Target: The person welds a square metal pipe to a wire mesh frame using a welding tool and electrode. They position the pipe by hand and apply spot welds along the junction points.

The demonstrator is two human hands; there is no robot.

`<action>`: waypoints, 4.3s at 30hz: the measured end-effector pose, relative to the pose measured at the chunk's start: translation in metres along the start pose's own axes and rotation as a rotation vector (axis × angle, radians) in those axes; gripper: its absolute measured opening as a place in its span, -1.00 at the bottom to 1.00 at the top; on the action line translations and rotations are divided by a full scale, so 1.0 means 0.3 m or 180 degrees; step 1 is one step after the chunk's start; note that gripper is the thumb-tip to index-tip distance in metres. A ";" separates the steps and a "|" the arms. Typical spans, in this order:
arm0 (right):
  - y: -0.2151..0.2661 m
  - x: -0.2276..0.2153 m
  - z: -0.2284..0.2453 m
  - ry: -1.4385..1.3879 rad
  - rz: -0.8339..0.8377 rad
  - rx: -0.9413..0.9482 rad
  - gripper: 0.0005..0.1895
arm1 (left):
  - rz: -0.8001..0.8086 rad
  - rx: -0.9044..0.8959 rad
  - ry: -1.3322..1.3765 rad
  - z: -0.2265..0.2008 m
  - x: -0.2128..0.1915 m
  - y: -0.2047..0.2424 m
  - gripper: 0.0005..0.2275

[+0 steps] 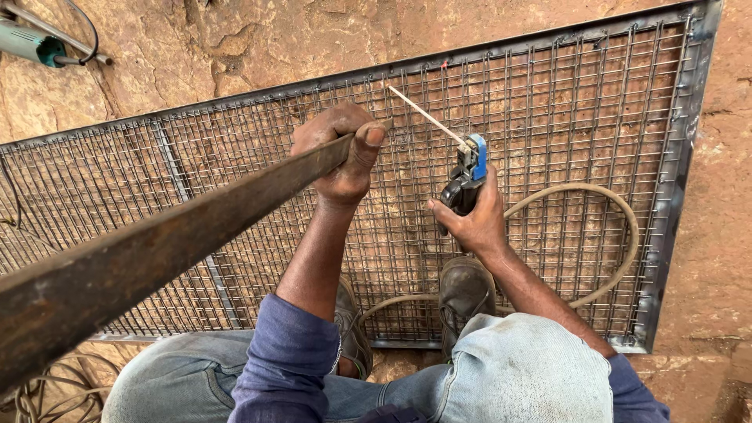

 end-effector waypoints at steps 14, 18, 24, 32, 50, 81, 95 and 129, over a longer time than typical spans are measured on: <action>0.002 -0.029 0.078 -0.0030 -0.0041 -0.0030 -0.34 | -0.0017 -0.0099 -0.0056 0.002 -0.006 -0.007 -0.64; 0.000 -0.020 0.049 -0.0077 0.0054 0.0246 -0.35 | 0.0061 -0.0004 -0.0174 -0.006 -0.001 -0.011 -0.64; 0.011 -0.018 0.042 -0.0070 -0.0009 -0.0056 -0.28 | 0.0152 -0.0127 -0.0241 -0.014 -0.002 -0.013 -0.62; 0.008 -0.015 0.019 0.0021 -0.0070 -0.0121 -0.22 | 0.0149 -0.0106 -0.0368 -0.007 0.006 -0.015 -0.60; 0.007 -0.018 0.043 -0.0253 -0.0041 0.0051 -0.31 | 0.0187 -0.0209 -0.0112 -0.001 0.006 -0.012 -0.62; 0.377 -0.313 -0.231 -0.1970 -0.0639 0.0773 -0.54 | 0.0050 -0.0362 0.0133 -0.139 -0.006 -0.057 -0.75; 0.383 -0.292 -0.165 -0.2249 -0.0502 0.0767 -0.40 | -0.0412 0.0085 0.0641 -0.116 -0.321 -0.236 -0.87; 0.012 0.107 0.205 0.2837 0.0142 -0.1850 -0.22 | -0.0425 -0.0025 0.0146 -0.021 -0.405 -0.118 -0.62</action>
Point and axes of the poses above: each hand's wrist, its own y-axis away from the middle knuckle, its own x-axis out of the palm, z = x × y, the point moved 8 cm from there along -y, towards the middle knuckle
